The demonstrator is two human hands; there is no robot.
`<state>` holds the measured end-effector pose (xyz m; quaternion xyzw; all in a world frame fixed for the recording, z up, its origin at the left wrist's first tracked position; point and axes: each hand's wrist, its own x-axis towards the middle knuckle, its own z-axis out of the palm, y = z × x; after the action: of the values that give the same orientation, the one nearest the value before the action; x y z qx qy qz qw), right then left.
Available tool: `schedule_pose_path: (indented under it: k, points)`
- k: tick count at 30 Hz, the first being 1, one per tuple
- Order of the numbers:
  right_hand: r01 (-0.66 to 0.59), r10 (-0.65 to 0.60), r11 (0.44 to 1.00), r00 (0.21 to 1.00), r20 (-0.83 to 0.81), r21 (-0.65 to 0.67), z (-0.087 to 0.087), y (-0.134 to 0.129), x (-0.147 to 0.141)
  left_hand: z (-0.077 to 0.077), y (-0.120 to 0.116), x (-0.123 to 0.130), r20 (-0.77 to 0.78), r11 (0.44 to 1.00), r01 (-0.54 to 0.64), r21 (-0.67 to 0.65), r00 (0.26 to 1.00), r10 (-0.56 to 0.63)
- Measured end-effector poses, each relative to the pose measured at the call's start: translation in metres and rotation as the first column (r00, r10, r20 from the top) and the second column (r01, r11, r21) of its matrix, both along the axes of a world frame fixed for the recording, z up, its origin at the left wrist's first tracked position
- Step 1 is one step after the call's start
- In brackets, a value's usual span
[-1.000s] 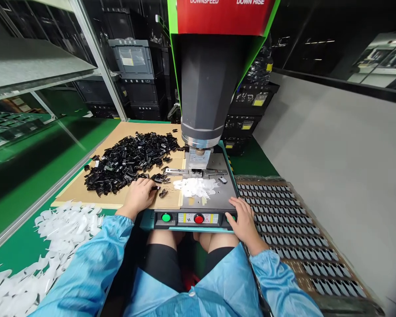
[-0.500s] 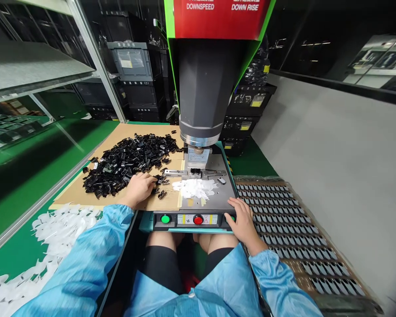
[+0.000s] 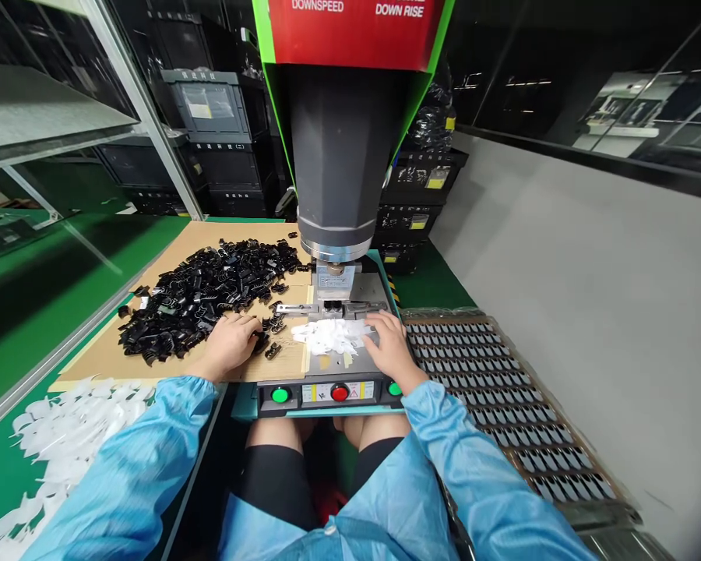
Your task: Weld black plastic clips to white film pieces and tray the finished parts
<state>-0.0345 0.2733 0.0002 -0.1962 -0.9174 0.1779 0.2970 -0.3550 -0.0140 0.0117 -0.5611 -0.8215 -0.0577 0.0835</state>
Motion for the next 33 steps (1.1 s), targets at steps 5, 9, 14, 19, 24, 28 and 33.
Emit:
schedule_pose_path:
  k: [5,9,14,19,24,28,33]
  points:
    - [0.011,-0.008,0.997,0.999,0.046,-0.075,0.008,0.007,-0.052,0.006,-0.006,-0.006,0.028,0.997,0.079,-0.007,0.996,-0.079]
    - [0.022,-0.017,0.994,0.999,0.049,-0.107,0.008,0.008,-0.073,0.007,-0.01,-0.01,0.071,0.992,0.119,-0.036,0.991,-0.116]
    - [0.067,-0.061,0.993,0.996,0.068,-0.099,0.005,0.009,-0.086,0.011,-0.012,-0.009,0.127,0.991,0.132,-0.03,0.984,-0.127]
    - [0.141,-0.128,0.987,0.981,0.148,-0.078,0.007,0.009,-0.099,0.021,0.013,-0.001,0.217,0.983,0.073,0.168,0.97,-0.109]
    - [0.192,-0.168,0.977,0.963,0.211,-0.096,0.01,0.004,-0.11,0.017,0.09,0.033,0.369,0.953,-0.001,0.304,0.922,-0.117]
    - [0.23,-0.202,0.968,0.952,0.229,-0.101,0.011,0.002,-0.113,0.004,0.147,0.056,0.503,0.934,0.013,0.358,0.84,-0.204]
    - [0.205,-0.177,0.963,0.97,0.164,-0.173,0.012,0.006,-0.118,-0.001,0.175,0.063,0.677,0.884,-0.073,0.461,0.674,-0.297]
